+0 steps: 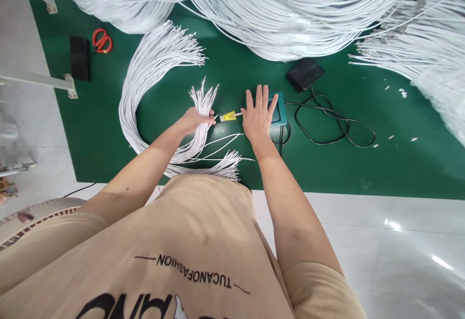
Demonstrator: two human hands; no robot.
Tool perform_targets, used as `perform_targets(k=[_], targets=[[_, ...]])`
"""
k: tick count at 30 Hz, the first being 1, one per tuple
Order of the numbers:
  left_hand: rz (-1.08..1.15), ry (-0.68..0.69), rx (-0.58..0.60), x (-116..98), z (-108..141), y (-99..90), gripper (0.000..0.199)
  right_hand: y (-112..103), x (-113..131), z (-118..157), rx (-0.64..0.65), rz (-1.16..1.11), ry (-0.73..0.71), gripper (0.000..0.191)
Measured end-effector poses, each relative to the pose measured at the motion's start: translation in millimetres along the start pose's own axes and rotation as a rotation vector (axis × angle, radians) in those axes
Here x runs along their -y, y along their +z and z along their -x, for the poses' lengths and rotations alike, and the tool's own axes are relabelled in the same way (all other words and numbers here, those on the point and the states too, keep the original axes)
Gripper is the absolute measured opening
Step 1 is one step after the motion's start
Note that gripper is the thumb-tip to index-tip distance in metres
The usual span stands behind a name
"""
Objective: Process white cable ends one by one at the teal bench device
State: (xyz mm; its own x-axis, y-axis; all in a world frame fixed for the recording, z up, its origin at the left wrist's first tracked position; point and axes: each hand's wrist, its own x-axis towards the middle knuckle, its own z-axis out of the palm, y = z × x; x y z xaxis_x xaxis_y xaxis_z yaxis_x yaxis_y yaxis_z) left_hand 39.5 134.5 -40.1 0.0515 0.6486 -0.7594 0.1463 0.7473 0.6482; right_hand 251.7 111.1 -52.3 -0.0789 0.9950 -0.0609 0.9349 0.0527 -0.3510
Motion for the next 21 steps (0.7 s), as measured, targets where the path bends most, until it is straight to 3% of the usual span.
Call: perform_targets(k=[5, 9, 14, 17, 21], targets=[[0.077, 0.144, 0.021, 3.1, 11.7, -6.1, 0.038, -1.6, 31.8, 8.3, -0.024, -0.28, -0.01, 0.033], [0.06, 0.204, 0.009, 2.0, 23.0, -7.4, 0.045, 5.9, 56.2, 10.9, 0.01, -0.581, 0.104, 0.028], [0.034, 0.234, -0.001, 0.9, 32.0, -7.8, 0.057, 14.4, 64.3, 3.6, 0.199, -0.899, 0.299, 0.03], [-0.022, 0.242, -0.009, 2.1, 33.3, -8.3, 0.049, 14.5, 64.2, -0.7, 0.29, -0.967, 0.333, 0.032], [-0.029, 0.239, 0.002, 2.2, 32.8, -7.6, 0.043, 11.2, 64.6, -0.7, 0.304, -0.875, 0.299, 0.021]])
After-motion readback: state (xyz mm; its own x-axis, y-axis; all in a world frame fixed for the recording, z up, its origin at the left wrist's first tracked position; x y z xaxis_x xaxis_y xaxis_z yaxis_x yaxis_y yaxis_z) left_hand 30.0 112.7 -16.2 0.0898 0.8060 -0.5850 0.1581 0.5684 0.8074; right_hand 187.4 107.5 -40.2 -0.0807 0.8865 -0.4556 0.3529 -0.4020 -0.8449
